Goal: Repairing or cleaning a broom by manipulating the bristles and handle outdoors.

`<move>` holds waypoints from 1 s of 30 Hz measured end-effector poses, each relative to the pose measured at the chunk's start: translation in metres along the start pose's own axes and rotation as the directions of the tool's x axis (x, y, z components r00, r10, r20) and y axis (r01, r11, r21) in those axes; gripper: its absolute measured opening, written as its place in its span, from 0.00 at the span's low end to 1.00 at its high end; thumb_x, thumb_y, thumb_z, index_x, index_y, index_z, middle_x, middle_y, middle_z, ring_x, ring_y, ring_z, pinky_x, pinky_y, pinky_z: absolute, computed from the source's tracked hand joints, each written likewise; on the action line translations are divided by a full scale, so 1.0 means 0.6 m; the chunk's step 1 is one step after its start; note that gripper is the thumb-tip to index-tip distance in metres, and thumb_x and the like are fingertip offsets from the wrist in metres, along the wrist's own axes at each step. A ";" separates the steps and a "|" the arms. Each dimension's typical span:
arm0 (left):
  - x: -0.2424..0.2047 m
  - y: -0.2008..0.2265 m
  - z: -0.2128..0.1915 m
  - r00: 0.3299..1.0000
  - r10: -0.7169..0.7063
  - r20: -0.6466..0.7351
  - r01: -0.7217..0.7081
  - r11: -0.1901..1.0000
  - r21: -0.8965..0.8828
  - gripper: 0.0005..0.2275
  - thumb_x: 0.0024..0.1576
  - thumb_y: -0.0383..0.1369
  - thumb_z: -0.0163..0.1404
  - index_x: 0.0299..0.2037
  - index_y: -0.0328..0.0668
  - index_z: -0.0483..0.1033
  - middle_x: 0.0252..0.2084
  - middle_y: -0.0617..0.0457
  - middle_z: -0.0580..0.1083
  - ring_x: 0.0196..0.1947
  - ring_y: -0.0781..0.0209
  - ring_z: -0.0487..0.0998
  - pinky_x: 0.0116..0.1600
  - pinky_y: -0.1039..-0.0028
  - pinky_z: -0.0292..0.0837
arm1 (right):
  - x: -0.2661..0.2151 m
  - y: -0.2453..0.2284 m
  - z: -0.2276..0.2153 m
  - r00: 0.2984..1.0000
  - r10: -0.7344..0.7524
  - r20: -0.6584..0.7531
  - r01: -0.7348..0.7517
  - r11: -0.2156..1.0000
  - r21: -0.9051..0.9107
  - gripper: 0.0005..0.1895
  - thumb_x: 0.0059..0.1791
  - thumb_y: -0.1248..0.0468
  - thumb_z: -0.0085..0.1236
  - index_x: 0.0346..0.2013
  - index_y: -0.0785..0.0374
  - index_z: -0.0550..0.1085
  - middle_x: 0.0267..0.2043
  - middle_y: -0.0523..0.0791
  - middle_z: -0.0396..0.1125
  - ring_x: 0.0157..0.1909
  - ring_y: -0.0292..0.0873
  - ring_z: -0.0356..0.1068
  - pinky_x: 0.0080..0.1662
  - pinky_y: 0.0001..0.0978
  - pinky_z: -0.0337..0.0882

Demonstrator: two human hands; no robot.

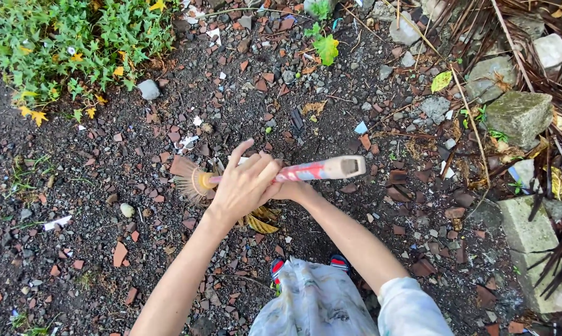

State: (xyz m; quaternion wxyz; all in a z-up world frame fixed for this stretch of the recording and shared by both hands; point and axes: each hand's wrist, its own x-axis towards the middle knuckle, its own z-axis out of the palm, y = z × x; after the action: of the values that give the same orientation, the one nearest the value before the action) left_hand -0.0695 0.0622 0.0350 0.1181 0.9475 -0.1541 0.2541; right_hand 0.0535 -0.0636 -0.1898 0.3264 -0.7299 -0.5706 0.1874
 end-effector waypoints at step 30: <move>0.218 0.063 0.170 0.990 0.133 0.054 -0.077 0.810 -0.582 0.14 0.57 0.42 0.58 0.48 0.46 0.81 0.45 0.44 0.78 0.48 0.36 0.73 0.60 0.51 0.63 | -0.296 0.002 -0.316 0.824 0.404 -0.398 -0.532 0.793 -0.296 0.15 0.48 0.52 0.59 0.44 0.55 0.76 0.37 0.42 0.66 0.48 0.45 0.71 0.72 0.58 0.43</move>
State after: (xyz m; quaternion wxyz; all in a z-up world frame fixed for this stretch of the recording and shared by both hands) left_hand 0.0704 -0.0342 0.0223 0.3787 0.8676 -0.2812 0.1574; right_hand 0.1274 -0.2829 -0.0726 0.2014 -0.9199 -0.3354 0.0259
